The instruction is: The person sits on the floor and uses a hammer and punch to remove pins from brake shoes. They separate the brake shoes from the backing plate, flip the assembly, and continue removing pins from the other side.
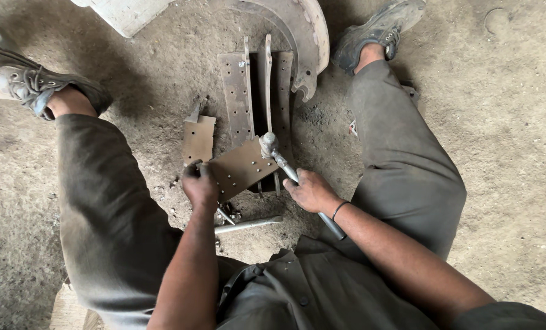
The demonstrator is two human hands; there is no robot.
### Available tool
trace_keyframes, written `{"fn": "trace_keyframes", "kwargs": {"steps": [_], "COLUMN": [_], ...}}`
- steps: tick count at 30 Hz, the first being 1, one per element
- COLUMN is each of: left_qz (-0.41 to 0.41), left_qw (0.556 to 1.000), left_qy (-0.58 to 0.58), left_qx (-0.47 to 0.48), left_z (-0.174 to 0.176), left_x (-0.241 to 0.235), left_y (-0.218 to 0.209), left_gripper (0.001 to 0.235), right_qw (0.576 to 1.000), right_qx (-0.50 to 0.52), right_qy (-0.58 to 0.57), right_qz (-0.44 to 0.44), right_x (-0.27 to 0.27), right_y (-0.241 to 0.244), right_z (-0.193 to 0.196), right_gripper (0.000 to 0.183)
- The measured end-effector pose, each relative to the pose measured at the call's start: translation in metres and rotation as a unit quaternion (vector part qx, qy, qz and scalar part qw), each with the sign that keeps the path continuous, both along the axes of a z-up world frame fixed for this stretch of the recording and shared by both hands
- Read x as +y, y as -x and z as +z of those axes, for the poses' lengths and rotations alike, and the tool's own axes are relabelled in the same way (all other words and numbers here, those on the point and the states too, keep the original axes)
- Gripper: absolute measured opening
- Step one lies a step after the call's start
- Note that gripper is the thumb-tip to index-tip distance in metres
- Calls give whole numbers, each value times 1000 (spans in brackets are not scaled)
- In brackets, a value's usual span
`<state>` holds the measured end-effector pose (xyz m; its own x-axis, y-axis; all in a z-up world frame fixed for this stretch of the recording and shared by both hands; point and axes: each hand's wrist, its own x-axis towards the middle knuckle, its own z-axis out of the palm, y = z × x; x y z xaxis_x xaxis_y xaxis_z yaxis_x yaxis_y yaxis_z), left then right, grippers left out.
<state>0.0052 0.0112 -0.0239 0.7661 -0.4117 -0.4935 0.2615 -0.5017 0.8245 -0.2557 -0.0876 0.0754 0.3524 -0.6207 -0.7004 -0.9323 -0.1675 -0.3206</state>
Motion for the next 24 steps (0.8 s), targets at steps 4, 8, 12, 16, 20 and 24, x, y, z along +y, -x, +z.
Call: {"fn": "trace_keyframes", "kwargs": {"steps": [4, 8, 12, 16, 20, 24], "left_qz": [-11, 0, 1, 16, 84, 13], "left_qw": [999, 999, 999, 977, 960, 978], "left_qy": [-19, -23, -42, -109, 89, -6], "left_qx": [-42, -34, -21, 182, 252, 208], "left_z": [1, 3, 10, 24, 43, 79], "left_x": [0, -3, -2, 10, 21, 6], "left_y": [3, 6, 5, 23, 54, 30], "left_gripper": [30, 30, 37, 52, 52, 49], "right_qw": [999, 941, 999, 977, 983, 999], "right_qx": [-7, -21, -5, 22, -34, -25], "right_qy": [35, 181, 35, 95, 123, 15], "right_qz": [36, 285, 41, 190, 135, -19], "right_x": [2, 4, 6, 2, 2, 6], "right_y": [5, 12, 13, 13, 7, -5], "right_z": [-10, -22, -32, -33, -14, 28], "right_gripper": [51, 33, 46, 38, 38, 43]}}
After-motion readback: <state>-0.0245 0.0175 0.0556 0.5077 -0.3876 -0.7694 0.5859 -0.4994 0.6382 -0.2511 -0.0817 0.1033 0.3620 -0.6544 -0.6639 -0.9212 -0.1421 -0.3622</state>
